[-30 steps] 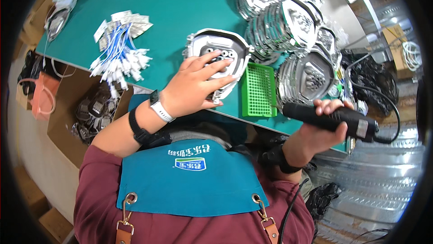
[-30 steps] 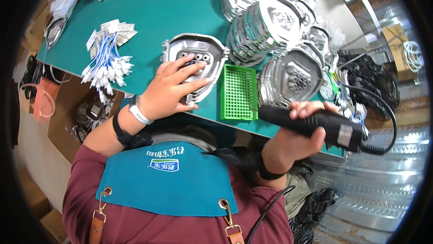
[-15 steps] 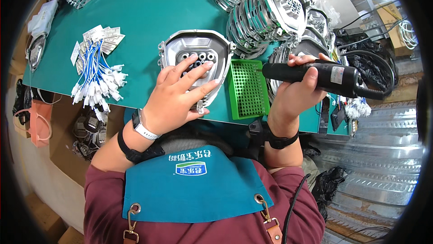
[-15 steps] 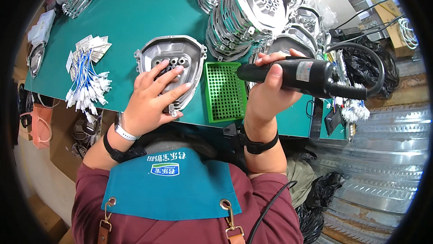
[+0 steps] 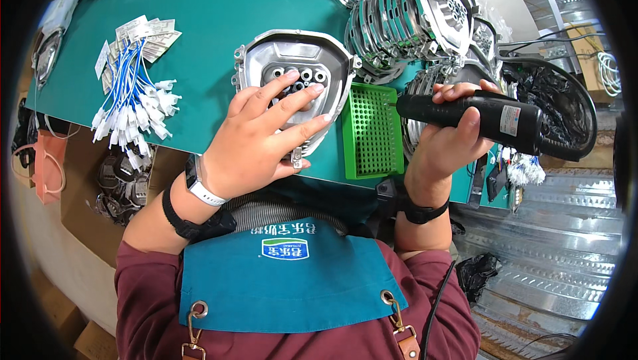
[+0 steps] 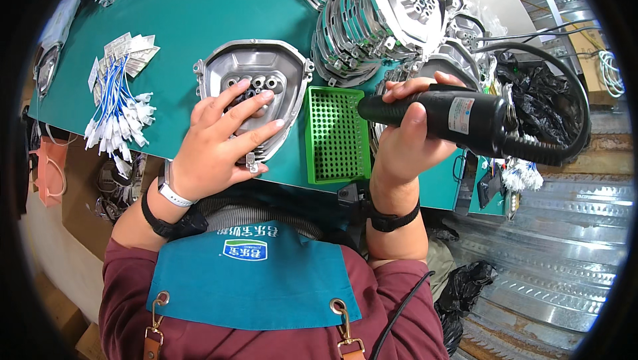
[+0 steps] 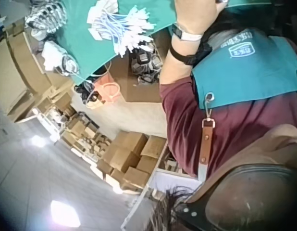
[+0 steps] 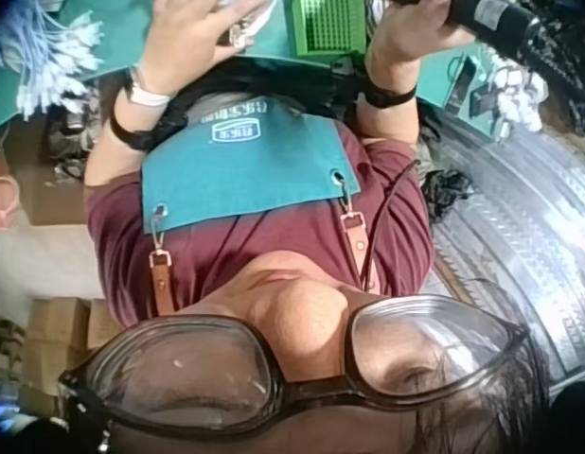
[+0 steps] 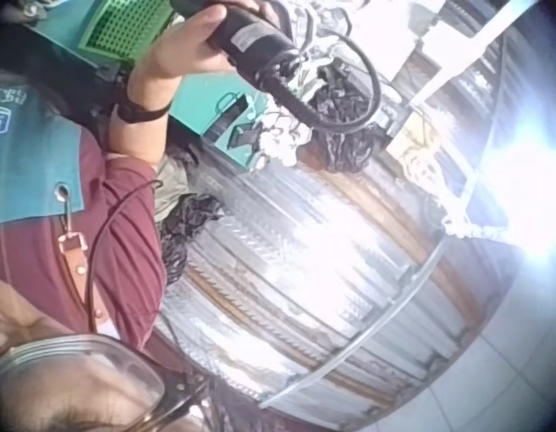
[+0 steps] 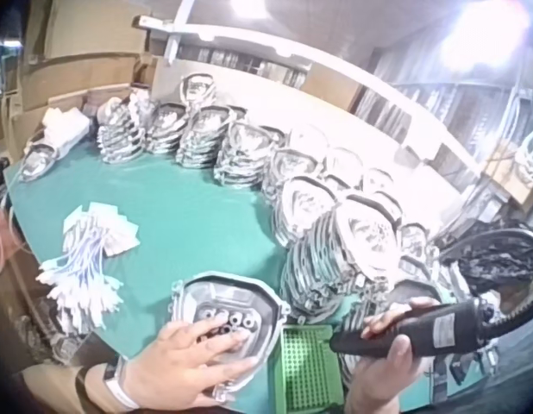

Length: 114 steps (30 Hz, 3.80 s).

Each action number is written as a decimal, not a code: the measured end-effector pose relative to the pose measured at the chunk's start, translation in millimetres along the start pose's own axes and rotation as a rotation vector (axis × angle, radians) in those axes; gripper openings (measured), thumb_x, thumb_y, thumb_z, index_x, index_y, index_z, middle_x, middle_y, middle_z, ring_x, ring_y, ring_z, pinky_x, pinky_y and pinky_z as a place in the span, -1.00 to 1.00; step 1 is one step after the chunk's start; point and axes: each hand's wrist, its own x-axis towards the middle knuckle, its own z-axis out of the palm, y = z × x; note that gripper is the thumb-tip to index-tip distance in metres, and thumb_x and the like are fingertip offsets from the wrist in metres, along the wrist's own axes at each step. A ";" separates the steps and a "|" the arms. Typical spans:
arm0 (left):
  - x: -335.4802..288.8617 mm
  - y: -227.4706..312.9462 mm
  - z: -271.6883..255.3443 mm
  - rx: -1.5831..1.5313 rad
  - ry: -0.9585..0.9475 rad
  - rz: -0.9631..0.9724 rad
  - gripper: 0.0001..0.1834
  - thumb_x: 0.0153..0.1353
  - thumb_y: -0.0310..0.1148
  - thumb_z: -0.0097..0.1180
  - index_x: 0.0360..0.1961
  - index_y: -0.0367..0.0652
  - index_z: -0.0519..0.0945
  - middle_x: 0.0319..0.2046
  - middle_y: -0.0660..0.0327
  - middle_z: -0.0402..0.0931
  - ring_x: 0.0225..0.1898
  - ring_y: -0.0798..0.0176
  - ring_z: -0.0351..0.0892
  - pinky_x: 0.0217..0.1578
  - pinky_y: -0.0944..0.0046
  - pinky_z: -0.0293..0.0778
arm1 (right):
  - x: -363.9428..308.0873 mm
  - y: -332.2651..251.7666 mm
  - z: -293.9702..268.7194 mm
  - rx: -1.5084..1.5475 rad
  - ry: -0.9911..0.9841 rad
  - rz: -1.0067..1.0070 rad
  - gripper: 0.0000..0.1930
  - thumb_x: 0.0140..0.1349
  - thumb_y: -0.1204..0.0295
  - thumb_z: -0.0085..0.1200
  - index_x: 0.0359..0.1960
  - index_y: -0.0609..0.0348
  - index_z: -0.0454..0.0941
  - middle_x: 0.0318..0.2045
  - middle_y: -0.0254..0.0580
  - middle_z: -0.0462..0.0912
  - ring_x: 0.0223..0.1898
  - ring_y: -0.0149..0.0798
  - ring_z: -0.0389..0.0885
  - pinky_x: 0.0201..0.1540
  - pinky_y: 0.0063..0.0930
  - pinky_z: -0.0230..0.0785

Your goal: Using an electric screwdriver to attach electronic components and wiring to metal housings on an assembly line.

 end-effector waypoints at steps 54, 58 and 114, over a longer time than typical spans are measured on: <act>36.3 34.6 -4.0 0.113 -0.253 0.208 -0.63 -0.05 -0.29 0.05 -0.19 -0.24 0.53 0.07 -0.03 0.42 0.17 0.10 0.35 0.13 0.10 0.23 | -7.5 2.8 -24.5 -0.022 -0.083 -0.081 -0.33 0.13 -0.05 0.12 0.03 0.20 0.15 -0.52 -0.07 0.46 -0.53 -0.25 0.46 -0.27 -0.21 0.45; 23.2 16.0 6.7 0.083 -0.139 0.235 -0.70 0.02 -0.37 0.03 -0.17 -0.13 0.53 0.08 0.10 0.44 0.15 0.12 0.37 0.09 0.13 0.26 | -8.4 4.3 -21.2 -0.085 -0.055 -0.081 -0.34 0.14 -0.03 0.12 0.01 0.23 0.17 -0.52 -0.07 0.47 -0.53 -0.26 0.46 -0.28 -0.22 0.46; 2.9 -173.9 -137.6 0.537 -0.382 -0.324 -0.55 0.13 -0.18 0.12 -0.01 -0.22 0.45 -0.14 0.03 0.46 -0.05 -0.05 0.42 0.01 0.10 0.34 | 7.5 -73.9 33.3 1.022 0.147 0.317 -0.50 0.05 0.19 0.15 -0.05 0.16 0.30 -0.45 -0.32 0.30 -0.46 -0.40 0.34 -0.12 -0.37 0.34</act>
